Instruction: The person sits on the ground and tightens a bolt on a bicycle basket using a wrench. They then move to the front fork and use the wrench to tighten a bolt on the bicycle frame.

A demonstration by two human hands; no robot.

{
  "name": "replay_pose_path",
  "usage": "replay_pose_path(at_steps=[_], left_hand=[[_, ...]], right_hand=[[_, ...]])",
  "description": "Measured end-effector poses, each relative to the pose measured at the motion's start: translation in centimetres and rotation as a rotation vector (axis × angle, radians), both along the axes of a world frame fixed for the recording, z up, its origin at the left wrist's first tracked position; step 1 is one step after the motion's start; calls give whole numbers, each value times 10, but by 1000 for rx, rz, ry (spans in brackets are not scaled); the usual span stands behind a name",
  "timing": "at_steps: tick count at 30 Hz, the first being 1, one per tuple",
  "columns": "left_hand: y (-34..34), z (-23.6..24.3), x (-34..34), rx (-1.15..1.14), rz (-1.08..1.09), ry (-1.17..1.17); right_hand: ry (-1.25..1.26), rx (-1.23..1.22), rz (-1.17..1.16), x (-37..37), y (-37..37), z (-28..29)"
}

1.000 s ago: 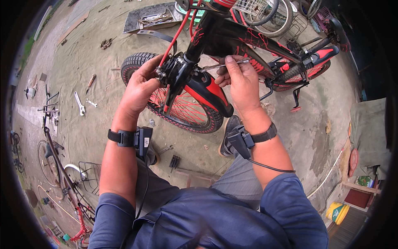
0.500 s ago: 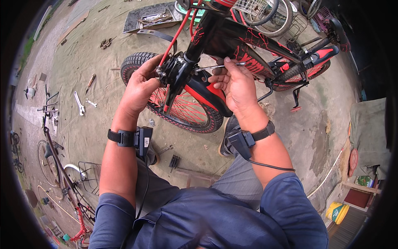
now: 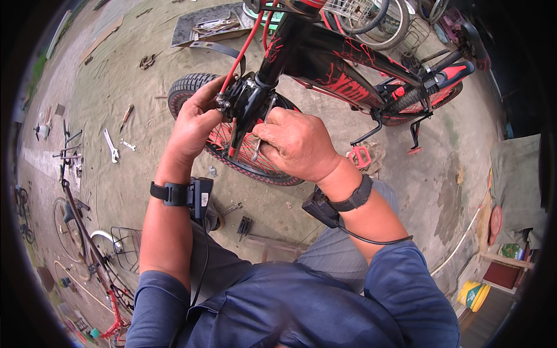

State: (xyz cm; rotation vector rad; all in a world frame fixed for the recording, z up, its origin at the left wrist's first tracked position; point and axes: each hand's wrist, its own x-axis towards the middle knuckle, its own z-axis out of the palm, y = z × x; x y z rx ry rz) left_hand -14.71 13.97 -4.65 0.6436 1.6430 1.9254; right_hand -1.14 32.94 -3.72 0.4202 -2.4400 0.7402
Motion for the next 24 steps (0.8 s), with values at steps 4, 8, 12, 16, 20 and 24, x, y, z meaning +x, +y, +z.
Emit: replay_pose_path(at_steps=[4, 8, 12, 16, 20, 24], left_hand=[[-1, 1, -1, -16, -8, 10], [-1, 1, 0, -16, -8, 22], [-1, 0, -2, -73, -28, 51], [-1, 0, -2, -51, -20, 35], [0, 1, 0, -4, -5, 9], [0, 4, 1, -16, -2, 14]], right_hand=[[-12, 40, 35, 1, 0, 3], [78, -154, 44, 4, 4, 6], [-1, -717, -187, -5, 15, 2], [-236, -1225, -255, -8, 33, -4], [-333, -1450, -192, -10, 40, -10], [-369, -1519, -169, -12, 39, -12]])
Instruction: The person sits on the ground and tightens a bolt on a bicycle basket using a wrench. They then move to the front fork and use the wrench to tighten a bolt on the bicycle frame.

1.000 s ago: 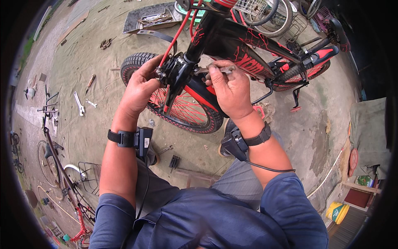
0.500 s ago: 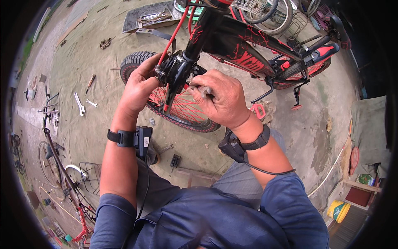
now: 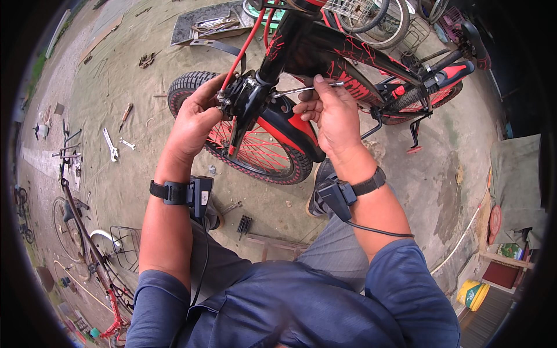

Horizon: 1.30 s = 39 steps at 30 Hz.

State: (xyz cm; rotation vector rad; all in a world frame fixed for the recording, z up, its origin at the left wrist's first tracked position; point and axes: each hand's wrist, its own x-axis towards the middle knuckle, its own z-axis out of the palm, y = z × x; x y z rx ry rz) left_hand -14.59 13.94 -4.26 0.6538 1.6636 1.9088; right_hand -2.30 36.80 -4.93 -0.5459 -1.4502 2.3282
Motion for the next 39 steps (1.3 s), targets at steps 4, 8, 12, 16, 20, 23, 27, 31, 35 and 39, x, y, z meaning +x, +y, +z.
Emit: replay_pose_path(at_steps=[4, 8, 12, 16, 20, 23, 27, 31, 35, 39], left_hand=[[0, 0, 0, -12, -12, -1], [0, 0, 0, -14, -8, -1], [0, -1, -1, 4, 5, 5], [0, -5, -2, -5, 6, 11], [-1, -5, -3, -19, 7, -19], [-1, -5, -3, -7, 3, -3], [-1, -3, -2, -12, 0, 47], [-1, -1, -2, -22, -4, 25], [0, -3, -1, 11, 2, -5], [0, -2, -1, 12, -4, -6]], right_hand=[[-16, -12, -4, 0, -1, 0], [10, 179, -18, 0, -7, 3], [184, 796, -98, 4, -25, 7], [373, 1445, 81, 12, -47, 8], [385, 1566, 156, 11, -49, 11], [477, 1531, 112, 15, -43, 16], [340, 1169, -24, 15, -33, 18], [132, 553, -100, 8, -13, 16], [56, 251, -63, 4, -2, 10], [22, 132, -39, 2, -2, 5]])
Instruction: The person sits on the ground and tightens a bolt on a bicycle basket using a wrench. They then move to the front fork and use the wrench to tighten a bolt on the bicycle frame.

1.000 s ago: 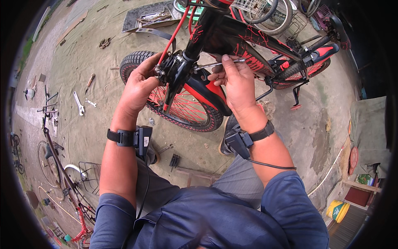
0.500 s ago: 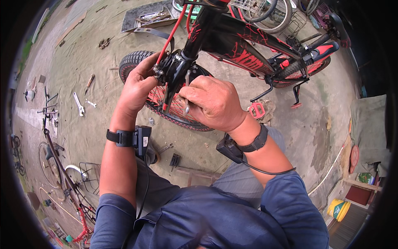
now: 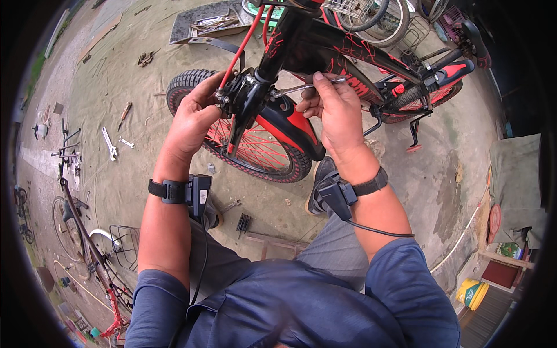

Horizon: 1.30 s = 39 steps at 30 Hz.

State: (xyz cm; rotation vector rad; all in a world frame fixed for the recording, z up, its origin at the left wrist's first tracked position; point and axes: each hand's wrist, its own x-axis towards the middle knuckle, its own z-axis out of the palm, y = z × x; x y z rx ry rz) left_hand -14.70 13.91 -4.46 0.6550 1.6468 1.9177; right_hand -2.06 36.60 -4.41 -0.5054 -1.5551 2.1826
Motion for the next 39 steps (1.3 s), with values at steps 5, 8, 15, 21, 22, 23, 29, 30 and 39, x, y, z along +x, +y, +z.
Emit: replay_pose_path(at_steps=[5, 8, 15, 21, 22, 23, 29, 30, 39], left_hand=[[0, 1, 1, -21, 11, 22], [0, 2, 1, -20, 4, 17], [0, 1, 0, -17, 9, 16], [1, 1, 0, -20, 25, 26], [1, 1, 0, -17, 19, 25], [1, 1, 0, -14, 16, 22], [1, 0, 0, -15, 10, 20], [1, 0, 0, -11, 11, 27], [0, -3, -3, -69, 0, 45]], right_hand=[[-13, -137, 35, -3, 4, -3], [-16, -178, 30, -3, 4, -4], [-53, -370, -23, -3, 4, -8], [-59, -474, -67, -3, 3, -14], [-49, -450, -59, -3, 2, -15], [-43, -426, -57, -3, 2, -15], [-32, -396, -44, -4, 2, -15], [-28, -410, -50, -5, 2, -15], [23, -157, 17, -3, -3, -12]])
